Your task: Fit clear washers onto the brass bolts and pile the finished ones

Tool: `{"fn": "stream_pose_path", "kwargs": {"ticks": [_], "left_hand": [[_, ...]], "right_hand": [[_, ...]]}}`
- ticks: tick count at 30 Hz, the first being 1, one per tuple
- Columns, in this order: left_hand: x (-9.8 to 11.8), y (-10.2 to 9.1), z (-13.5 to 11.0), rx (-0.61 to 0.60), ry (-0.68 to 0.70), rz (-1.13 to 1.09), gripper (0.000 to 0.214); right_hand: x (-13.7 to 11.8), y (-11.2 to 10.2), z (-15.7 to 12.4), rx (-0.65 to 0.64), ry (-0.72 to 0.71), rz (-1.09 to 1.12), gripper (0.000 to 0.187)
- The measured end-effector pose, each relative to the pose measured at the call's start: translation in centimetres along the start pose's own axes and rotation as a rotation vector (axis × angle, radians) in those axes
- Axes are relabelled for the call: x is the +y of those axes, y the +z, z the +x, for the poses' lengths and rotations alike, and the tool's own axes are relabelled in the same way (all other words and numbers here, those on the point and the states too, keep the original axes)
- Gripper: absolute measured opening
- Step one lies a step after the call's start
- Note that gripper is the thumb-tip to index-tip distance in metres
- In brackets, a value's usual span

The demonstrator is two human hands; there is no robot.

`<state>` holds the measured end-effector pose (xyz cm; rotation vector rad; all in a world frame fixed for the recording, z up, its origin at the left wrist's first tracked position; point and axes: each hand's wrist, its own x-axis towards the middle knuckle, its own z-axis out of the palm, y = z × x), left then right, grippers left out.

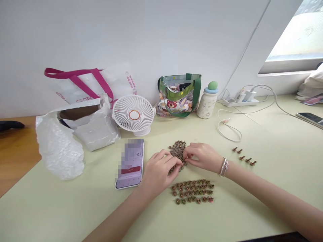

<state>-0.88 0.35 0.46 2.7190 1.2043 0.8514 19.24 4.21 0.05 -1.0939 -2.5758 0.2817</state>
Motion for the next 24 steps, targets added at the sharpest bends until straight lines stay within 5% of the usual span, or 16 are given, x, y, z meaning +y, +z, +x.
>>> {"fn": "stream_pose_path", "kwargs": {"ticks": [9, 18, 24], "left_hand": [[-0.1, 0.1, -0.1, -0.035, -0.007, -0.004, 0.008], [-0.2, 0.3, -0.2, -0.003, -0.108, -0.08, 0.025], [-0.1, 0.3, -0.3, 0.031, -0.072, -0.062, 0.008]], "right_hand": [[0.6, 0.4, -0.7, -0.024, -0.004, 0.05, 0.008], [-1.3, -0.2, -1.7, 0.226, 0.107, 0.571, 0.008], [-3.0, 1.0, -1.9, 0.27, 0.106, 0.648, 0.004]]}}
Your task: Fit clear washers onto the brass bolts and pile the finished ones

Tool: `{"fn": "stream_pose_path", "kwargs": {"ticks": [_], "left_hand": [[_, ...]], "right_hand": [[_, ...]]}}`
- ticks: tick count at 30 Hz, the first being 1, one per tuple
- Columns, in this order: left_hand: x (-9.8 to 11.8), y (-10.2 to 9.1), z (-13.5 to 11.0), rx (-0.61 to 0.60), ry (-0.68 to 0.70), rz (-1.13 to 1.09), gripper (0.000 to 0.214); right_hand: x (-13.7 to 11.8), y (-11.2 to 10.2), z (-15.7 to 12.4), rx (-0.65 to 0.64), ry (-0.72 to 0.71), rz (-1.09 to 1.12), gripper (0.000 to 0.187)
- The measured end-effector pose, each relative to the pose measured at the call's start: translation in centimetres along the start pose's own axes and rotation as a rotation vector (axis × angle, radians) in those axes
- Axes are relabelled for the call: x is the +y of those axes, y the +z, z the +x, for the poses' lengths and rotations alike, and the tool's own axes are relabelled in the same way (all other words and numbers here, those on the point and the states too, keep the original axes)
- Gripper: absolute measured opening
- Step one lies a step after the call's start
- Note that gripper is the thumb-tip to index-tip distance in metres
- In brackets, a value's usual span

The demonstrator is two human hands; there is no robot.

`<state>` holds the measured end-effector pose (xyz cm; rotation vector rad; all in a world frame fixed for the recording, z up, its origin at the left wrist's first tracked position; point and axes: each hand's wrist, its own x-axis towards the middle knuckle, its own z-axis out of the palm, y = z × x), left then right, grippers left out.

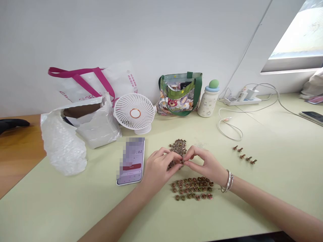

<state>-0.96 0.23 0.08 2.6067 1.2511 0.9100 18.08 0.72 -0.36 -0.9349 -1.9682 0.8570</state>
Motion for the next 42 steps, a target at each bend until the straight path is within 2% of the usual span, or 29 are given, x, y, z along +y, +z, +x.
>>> {"fn": "stream_pose_path", "kwargs": {"ticks": [7, 14, 17, 21, 25, 34, 42], "left_hand": [[-0.23, -0.03, 0.0, 0.051, 0.056, 0.058, 0.011], [-0.13, -0.08, 0.13, 0.011, 0.055, 0.074, 0.013], [-0.05, -0.05, 0.1, 0.025, 0.06, 0.078, 0.012], [-0.02, 0.04, -0.01, -0.005, 0.067, 0.071, 0.008], [-0.02, 0.03, -0.02, -0.017, 0.068, 0.062, 0.007], [-0.27, 0.14, 0.0, 0.014, 0.074, 0.067, 0.008], [-0.13, -0.03, 0.15, -0.025, 0.078, 0.093, 0.005]], "right_hand": [[0.16, -0.02, -0.03, 0.039, -0.072, -0.072, 0.009], [0.16, -0.19, -0.26, 0.009, -0.269, -0.378, 0.014], [-0.1, -0.35, -0.28, -0.019, -0.211, -0.345, 0.012], [-0.22, -0.43, -0.22, -0.057, -0.063, -0.304, 0.004], [-0.04, -0.44, -0.08, -0.09, 0.022, -0.316, 0.01], [0.06, -0.47, -0.16, -0.071, -0.008, -0.334, 0.008], [0.38, -0.4, -0.17, -0.06, -0.093, -0.422, 0.007]]}}
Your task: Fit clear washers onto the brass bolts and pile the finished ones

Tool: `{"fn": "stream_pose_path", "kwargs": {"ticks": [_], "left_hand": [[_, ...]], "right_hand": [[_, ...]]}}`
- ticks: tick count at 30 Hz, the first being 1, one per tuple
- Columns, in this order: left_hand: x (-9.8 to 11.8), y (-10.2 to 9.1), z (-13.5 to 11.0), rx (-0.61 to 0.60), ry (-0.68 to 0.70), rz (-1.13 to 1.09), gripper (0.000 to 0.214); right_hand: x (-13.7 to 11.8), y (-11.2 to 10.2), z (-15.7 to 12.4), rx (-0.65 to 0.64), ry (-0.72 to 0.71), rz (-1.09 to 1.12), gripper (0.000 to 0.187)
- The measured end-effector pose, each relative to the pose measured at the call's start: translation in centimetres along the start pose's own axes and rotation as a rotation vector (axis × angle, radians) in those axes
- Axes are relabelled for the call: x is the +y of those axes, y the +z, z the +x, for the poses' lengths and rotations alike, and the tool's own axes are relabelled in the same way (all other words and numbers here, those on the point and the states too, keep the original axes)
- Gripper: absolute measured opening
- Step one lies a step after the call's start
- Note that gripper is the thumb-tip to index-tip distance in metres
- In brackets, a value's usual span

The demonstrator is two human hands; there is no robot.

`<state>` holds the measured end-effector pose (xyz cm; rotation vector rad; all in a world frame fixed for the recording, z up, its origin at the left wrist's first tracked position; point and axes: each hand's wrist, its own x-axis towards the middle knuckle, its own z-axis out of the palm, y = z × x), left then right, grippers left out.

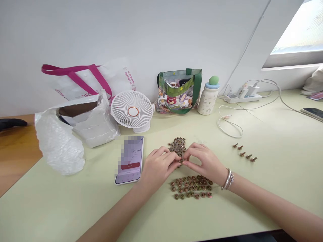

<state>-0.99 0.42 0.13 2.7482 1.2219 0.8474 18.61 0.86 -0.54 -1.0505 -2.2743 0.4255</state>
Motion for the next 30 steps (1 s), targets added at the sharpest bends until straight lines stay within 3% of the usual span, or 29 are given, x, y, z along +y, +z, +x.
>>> {"fn": "stream_pose_path", "kwargs": {"ticks": [14, 24, 30], "left_hand": [[0.19, -0.35, 0.17, -0.038, 0.007, 0.039, 0.015], [0.09, -0.14, 0.05, -0.032, 0.028, 0.055, 0.015], [0.01, -0.16, 0.02, -0.055, 0.037, 0.08, 0.017]], "right_hand": [[0.44, 0.08, -0.1, 0.159, -0.261, -0.236, 0.004], [-0.39, -0.58, 0.03, -0.008, -0.084, -0.089, 0.014], [0.03, -0.39, 0.04, 0.02, -0.109, -0.077, 0.014]]}}
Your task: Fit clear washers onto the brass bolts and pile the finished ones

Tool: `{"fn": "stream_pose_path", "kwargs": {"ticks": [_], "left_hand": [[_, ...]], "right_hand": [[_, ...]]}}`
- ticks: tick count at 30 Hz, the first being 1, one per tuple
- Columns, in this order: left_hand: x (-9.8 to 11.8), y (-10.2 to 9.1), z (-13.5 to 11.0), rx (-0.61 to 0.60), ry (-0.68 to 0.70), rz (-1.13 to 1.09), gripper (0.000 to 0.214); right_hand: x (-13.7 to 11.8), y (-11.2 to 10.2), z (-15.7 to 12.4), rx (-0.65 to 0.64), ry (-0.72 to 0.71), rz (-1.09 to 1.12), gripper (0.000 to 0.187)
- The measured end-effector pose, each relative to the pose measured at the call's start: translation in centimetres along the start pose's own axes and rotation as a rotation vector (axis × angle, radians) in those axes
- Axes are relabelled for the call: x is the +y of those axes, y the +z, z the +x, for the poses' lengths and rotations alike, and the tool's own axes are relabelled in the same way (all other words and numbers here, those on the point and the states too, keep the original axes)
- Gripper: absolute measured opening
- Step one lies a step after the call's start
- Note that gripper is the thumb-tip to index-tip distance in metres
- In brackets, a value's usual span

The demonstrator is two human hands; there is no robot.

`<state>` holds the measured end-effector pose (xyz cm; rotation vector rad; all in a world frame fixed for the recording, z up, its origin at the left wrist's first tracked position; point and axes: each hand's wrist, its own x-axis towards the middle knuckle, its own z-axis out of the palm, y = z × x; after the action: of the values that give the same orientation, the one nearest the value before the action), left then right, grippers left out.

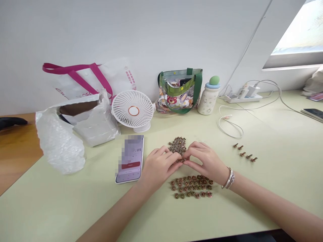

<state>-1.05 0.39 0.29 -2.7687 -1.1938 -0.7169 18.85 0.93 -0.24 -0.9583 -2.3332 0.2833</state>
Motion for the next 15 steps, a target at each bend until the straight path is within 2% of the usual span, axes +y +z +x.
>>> {"fn": "stream_pose_path", "kwargs": {"ticks": [9, 12, 15], "left_hand": [[0.1, -0.1, 0.0, -0.024, -0.006, -0.01, 0.016], [0.0, -0.2, 0.0, -0.022, -0.015, -0.022, 0.016], [0.0, -0.3, 0.1, -0.005, -0.026, -0.037, 0.015]], "right_hand": [[0.7, 0.0, 0.0, 0.096, -0.202, -0.205, 0.017], [0.8, -0.4, 0.1, 0.096, -0.214, -0.266, 0.016], [1.6, -1.1, 0.2, 0.078, -0.153, -0.293, 0.014]]}}
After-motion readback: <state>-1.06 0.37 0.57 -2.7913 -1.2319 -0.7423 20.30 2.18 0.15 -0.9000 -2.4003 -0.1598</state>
